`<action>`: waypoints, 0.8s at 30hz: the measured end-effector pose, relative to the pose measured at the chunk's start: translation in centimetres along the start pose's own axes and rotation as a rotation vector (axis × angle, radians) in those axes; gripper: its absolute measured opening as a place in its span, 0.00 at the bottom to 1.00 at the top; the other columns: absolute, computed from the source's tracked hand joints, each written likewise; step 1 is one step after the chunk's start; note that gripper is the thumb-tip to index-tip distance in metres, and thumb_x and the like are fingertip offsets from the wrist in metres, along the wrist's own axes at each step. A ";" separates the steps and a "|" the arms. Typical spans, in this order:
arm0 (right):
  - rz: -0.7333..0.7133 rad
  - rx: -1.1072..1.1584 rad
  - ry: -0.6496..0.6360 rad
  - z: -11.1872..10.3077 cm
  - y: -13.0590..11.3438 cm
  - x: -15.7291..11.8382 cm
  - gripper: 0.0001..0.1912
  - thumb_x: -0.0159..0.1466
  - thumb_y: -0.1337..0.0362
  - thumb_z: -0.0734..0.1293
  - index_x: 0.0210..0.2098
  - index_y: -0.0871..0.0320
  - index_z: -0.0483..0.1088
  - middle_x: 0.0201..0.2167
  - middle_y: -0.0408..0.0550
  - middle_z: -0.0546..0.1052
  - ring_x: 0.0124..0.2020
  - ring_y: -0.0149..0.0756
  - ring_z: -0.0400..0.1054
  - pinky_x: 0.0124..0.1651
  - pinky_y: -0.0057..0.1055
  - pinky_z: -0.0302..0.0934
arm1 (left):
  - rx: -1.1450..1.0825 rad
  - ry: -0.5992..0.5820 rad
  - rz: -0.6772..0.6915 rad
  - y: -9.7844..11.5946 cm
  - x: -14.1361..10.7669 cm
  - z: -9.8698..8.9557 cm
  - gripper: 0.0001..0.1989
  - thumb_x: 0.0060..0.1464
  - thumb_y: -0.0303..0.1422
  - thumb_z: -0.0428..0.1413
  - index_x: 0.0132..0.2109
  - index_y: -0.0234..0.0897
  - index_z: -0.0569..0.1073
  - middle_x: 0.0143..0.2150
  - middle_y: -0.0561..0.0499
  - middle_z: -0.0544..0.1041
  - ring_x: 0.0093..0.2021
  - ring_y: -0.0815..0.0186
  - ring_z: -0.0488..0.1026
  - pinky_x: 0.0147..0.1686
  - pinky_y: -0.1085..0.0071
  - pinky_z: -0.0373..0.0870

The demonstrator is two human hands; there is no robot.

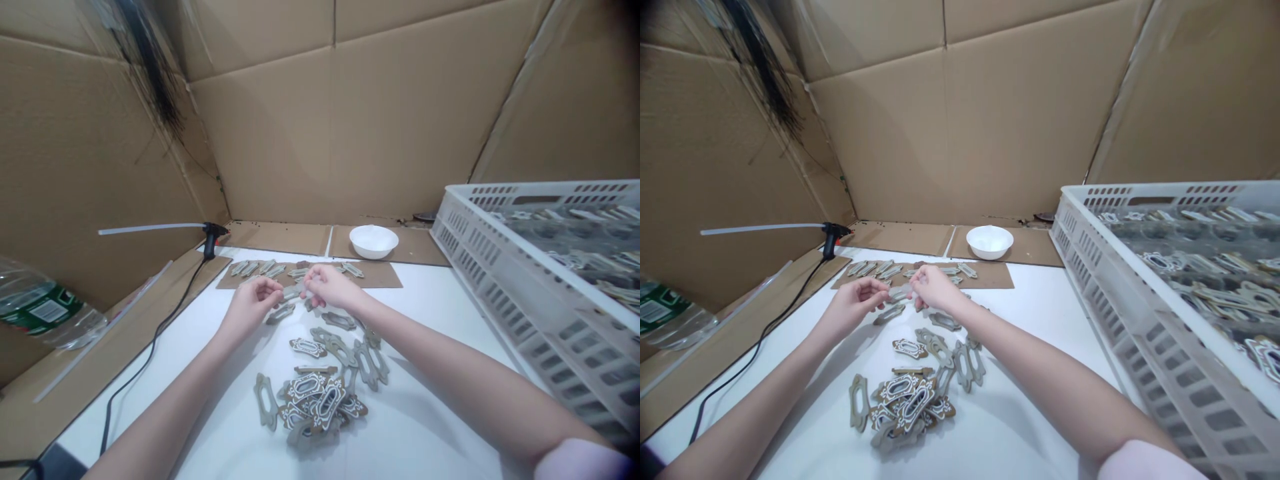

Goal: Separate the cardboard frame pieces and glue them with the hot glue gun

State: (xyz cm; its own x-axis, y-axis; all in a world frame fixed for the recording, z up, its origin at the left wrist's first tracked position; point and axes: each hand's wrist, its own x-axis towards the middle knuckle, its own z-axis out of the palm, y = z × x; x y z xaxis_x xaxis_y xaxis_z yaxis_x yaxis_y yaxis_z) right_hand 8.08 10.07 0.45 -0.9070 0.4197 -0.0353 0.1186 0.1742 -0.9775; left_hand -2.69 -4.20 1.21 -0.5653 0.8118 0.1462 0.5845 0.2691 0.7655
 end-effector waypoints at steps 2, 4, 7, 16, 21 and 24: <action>0.005 -0.002 0.014 -0.1 0.0 0.1 0.06 0.55 0.75 0.57 0.25 0.58 0.56 0.23 0.46 0.73 0.12 0.22 0.60 0.13 0.19 0.52 | 0.225 0.041 0.121 0.0 0.0 -0.7 0.06 0.47 0.32 0.49 0.30 0.36 0.68 0.27 0.51 0.71 0.26 0.69 0.66 0.28 0.73 0.61; 0.007 -0.002 0.016 -0.2 -0.1 0.1 0.07 0.55 0.75 0.57 0.25 0.58 0.56 0.23 0.46 0.73 0.12 0.21 0.60 0.13 0.19 0.52 | 0.414 -0.014 0.244 0.0 0.0 -1.3 0.05 0.48 0.30 0.47 0.29 0.36 0.67 0.26 0.52 0.70 0.26 0.69 0.64 0.28 0.74 0.59; 0.012 -0.004 0.015 -0.3 -0.2 0.1 0.07 0.55 0.76 0.57 0.24 0.59 0.56 0.23 0.47 0.73 0.12 0.21 0.60 0.13 0.19 0.51 | 0.534 -0.180 0.325 -0.2 -0.1 -1.7 0.06 0.48 0.27 0.46 0.28 0.37 0.66 0.25 0.53 0.69 0.25 0.70 0.63 0.26 0.75 0.57; 0.027 -0.005 -0.005 -0.2 -0.6 -0.2 0.07 0.56 0.76 0.56 0.25 0.59 0.56 0.23 0.45 0.72 0.12 0.21 0.60 0.14 0.19 0.53 | 0.658 -0.256 0.394 -1.8 0.2 -0.8 0.07 0.45 0.22 0.45 0.27 0.36 0.65 0.26 0.53 0.68 0.27 0.70 0.63 0.28 0.75 0.57; 0.024 -0.015 -0.013 -0.2 -0.3 -0.1 0.07 0.57 0.75 0.56 0.25 0.59 0.56 0.23 0.45 0.73 0.12 0.21 0.60 0.14 0.19 0.53 | 0.702 -0.213 0.403 -1.8 0.3 -1.0 0.06 0.46 0.23 0.45 0.29 0.36 0.66 0.26 0.53 0.68 0.27 0.70 0.64 0.27 0.76 0.58; 0.021 -0.025 -0.019 -0.1 -0.1 0.0 0.06 0.57 0.75 0.56 0.25 0.59 0.56 0.23 0.45 0.73 0.13 0.21 0.60 0.13 0.19 0.52 | 0.728 -0.207 0.411 -1.9 0.3 -0.8 0.06 0.46 0.23 0.45 0.28 0.36 0.65 0.27 0.52 0.68 0.27 0.70 0.64 0.27 0.76 0.58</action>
State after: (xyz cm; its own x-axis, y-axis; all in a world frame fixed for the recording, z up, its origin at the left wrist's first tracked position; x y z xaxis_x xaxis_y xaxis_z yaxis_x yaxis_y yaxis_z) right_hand 8.09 10.19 0.57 -0.9118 0.4062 -0.0600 0.1475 0.1876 -0.9711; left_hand -4.46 -4.84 0.25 -0.1511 0.9767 0.1524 0.9872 0.1411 0.0744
